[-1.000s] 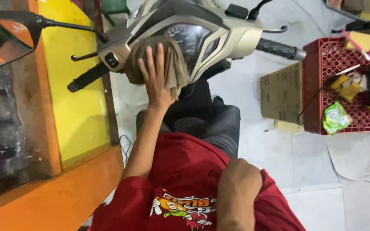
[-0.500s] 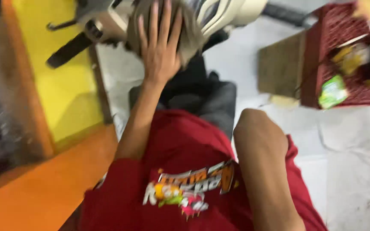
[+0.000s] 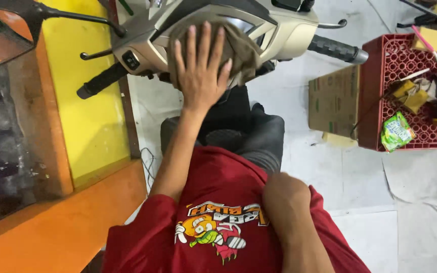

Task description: The person wipes the front dashboard and instrument panel of a scooter using a cloth. They clean the area around the speedometer and the plastic casing with both hands, moving the cloth back and forth to remove dust.

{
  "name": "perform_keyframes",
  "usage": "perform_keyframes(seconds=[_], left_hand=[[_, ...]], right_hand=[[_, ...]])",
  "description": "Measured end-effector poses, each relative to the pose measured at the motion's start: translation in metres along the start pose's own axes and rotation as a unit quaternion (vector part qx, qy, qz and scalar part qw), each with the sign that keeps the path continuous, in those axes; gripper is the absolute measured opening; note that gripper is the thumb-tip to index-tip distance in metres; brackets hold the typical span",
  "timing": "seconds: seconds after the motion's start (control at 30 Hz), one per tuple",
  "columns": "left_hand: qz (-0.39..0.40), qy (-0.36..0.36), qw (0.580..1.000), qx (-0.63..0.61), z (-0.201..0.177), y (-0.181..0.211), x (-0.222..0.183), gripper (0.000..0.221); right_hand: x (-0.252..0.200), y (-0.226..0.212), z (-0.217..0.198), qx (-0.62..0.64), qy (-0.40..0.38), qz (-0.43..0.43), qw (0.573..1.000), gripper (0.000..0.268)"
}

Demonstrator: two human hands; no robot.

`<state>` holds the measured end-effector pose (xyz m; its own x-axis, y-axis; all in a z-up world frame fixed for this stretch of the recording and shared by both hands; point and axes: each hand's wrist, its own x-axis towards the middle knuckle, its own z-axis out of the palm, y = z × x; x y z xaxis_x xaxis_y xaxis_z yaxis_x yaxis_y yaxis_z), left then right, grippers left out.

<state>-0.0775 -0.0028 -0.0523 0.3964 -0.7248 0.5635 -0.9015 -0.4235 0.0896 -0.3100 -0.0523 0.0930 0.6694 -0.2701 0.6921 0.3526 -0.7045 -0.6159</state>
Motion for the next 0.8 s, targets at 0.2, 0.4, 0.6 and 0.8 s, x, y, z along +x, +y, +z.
perform_keyframes(seconds=[0.2, 0.4, 0.6, 0.8], left_hand=[[0.101, -0.100, 0.985, -0.096, 0.007, 0.017, -0.056, 0.068], [0.055, -0.071, 0.996, -0.019, -0.025, 0.006, 0.003, 0.068], [0.062, -0.143, 0.981, -0.113, -0.009, 0.024, -0.043, 0.076], [-0.028, -0.251, 0.967, -0.038, -0.026, 0.008, -0.004, 0.067]], right_hand=[[0.040, 0.010, -0.009, -0.024, -0.055, -0.005, 0.998, 0.009], [0.067, 0.080, -0.029, -0.054, -0.085, 0.013, 0.995, 0.007], [0.106, 0.180, -0.026, -0.194, -0.004, 0.002, 0.981, 0.015], [0.101, 0.192, -0.012, -0.262, 0.018, 0.094, 0.960, 0.030]])
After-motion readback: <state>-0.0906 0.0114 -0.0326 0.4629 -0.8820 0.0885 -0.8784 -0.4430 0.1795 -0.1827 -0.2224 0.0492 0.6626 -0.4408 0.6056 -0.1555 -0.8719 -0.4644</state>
